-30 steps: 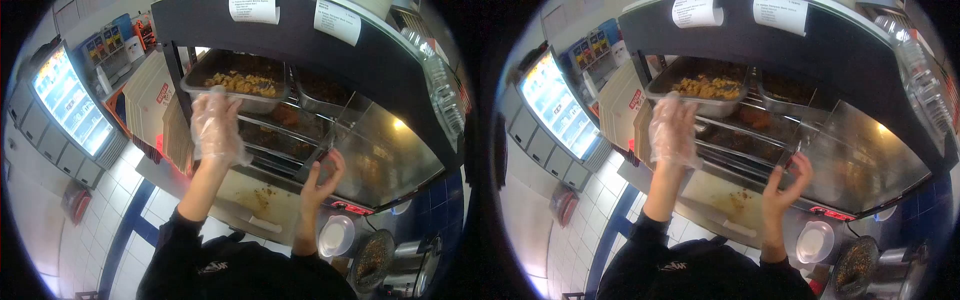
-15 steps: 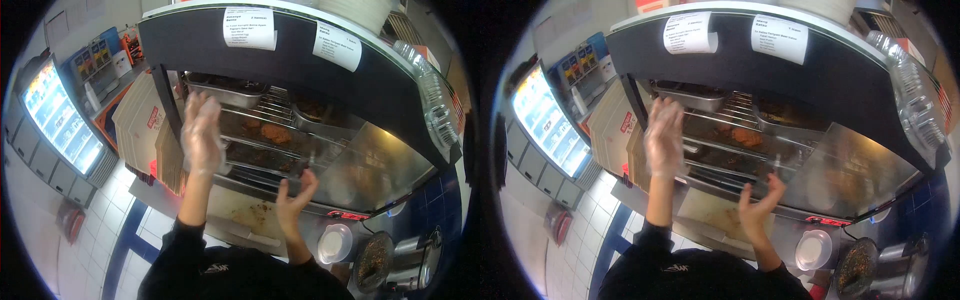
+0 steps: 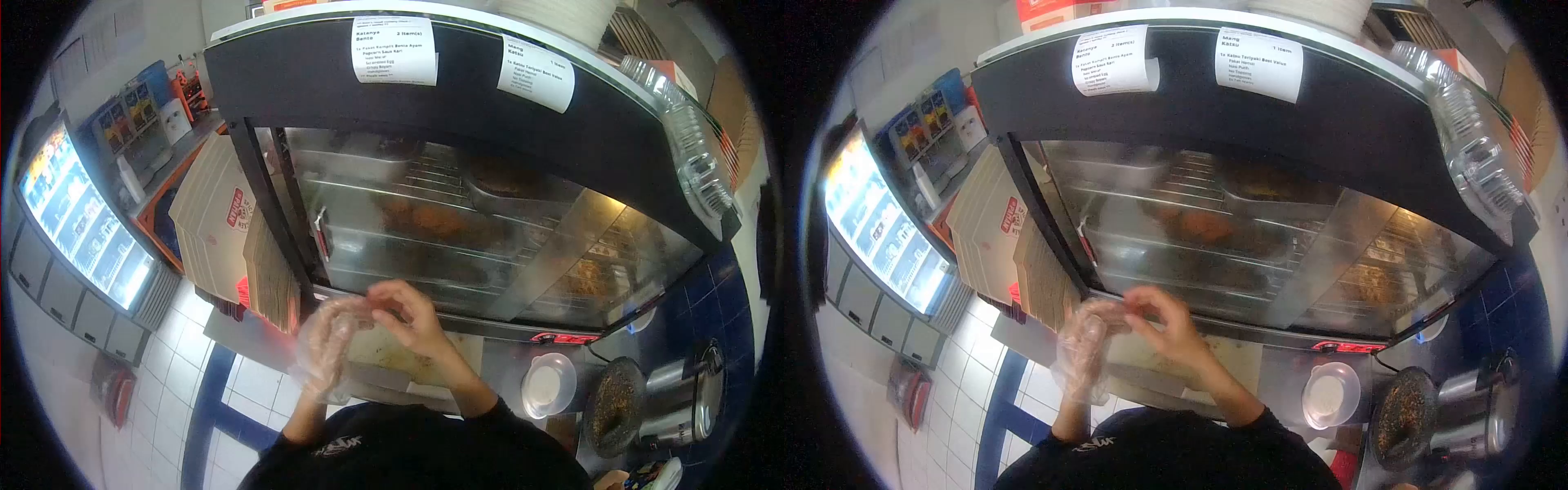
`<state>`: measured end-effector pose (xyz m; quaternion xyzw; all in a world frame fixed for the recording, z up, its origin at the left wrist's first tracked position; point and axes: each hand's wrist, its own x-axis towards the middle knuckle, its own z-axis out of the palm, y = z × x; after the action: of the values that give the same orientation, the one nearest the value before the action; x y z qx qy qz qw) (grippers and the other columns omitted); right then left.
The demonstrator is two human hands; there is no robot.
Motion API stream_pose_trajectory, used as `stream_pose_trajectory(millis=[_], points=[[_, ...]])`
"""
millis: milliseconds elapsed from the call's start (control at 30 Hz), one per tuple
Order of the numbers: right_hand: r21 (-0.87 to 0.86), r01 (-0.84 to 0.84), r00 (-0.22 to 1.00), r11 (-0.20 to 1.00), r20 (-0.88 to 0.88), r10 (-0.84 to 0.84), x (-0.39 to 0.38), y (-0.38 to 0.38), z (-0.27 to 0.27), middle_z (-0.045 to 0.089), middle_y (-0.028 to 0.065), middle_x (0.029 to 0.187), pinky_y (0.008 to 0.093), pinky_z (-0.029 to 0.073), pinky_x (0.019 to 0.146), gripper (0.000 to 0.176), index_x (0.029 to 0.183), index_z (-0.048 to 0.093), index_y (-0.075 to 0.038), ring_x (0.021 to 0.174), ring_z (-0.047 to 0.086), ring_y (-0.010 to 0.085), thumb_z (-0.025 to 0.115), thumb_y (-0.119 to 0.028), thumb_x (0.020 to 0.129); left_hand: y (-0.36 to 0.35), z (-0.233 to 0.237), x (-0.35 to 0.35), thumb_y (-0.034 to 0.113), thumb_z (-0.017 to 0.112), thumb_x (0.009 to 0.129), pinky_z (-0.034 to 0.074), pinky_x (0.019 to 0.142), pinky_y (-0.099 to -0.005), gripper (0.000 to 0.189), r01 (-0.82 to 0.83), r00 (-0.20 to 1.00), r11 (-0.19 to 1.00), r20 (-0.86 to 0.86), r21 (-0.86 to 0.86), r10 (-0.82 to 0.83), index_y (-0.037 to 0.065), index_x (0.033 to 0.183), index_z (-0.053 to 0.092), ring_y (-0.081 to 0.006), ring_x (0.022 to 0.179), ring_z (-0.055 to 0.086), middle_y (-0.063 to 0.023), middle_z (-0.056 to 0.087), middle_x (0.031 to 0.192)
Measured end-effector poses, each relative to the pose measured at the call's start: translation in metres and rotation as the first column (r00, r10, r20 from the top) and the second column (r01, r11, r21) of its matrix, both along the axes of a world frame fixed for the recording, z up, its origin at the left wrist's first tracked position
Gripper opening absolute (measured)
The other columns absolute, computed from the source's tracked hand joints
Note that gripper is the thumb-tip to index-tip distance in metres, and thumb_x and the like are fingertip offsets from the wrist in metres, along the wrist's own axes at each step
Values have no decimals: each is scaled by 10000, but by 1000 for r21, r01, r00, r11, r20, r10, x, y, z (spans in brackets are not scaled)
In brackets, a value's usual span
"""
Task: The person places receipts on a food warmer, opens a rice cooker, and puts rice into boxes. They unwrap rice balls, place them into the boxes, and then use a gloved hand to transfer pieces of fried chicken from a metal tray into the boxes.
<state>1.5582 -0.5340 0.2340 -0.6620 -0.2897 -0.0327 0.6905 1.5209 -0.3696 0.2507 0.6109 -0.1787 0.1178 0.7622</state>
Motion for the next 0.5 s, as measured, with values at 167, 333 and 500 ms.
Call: stream_pose_trajectory(millis=[167, 333, 500], points=[[47, 219, 974, 975, -65, -216, -24, -15, -29, 572, 59, 981, 269, 472, 822, 175, 1004, 563, 2, 930, 570, 131, 608, -17, 835, -11, -12, -5, 284, 492, 912, 490, 811, -325, 386, 194, 976, 976, -116, 95, -183, -49, 1103, 531, -217, 937, 597, -145, 580, 1049], [-20, 593, 803, 805, -68, -593, -70, -65, -56, 591, 59, 928, 260, 483, 766, 132, 965, 589, -2, 872, 587, 128, 607, -53, 844, -57, -15, -1, 318, 515, 907, 489, 836, -339, 505, 547, 827, 837, -164, 15, -538, -19, 1271, 420, -261, 1045, 564, -187, 483, 1245], [-35, 910, 386, 414, -296, -874, -177, -132, -114, 615, 61, 849, 249, 479, 695, 112, 985, 550, 5, 772, 586, 121, 465, -10, 914, -134, -37, -11, 502, 558, 842, 472, 879, -378, 879, 782, 619, 618, -223, 85, -753, 77, 1446, 79, -313, 1160, 478, -239, 294, 1408]])
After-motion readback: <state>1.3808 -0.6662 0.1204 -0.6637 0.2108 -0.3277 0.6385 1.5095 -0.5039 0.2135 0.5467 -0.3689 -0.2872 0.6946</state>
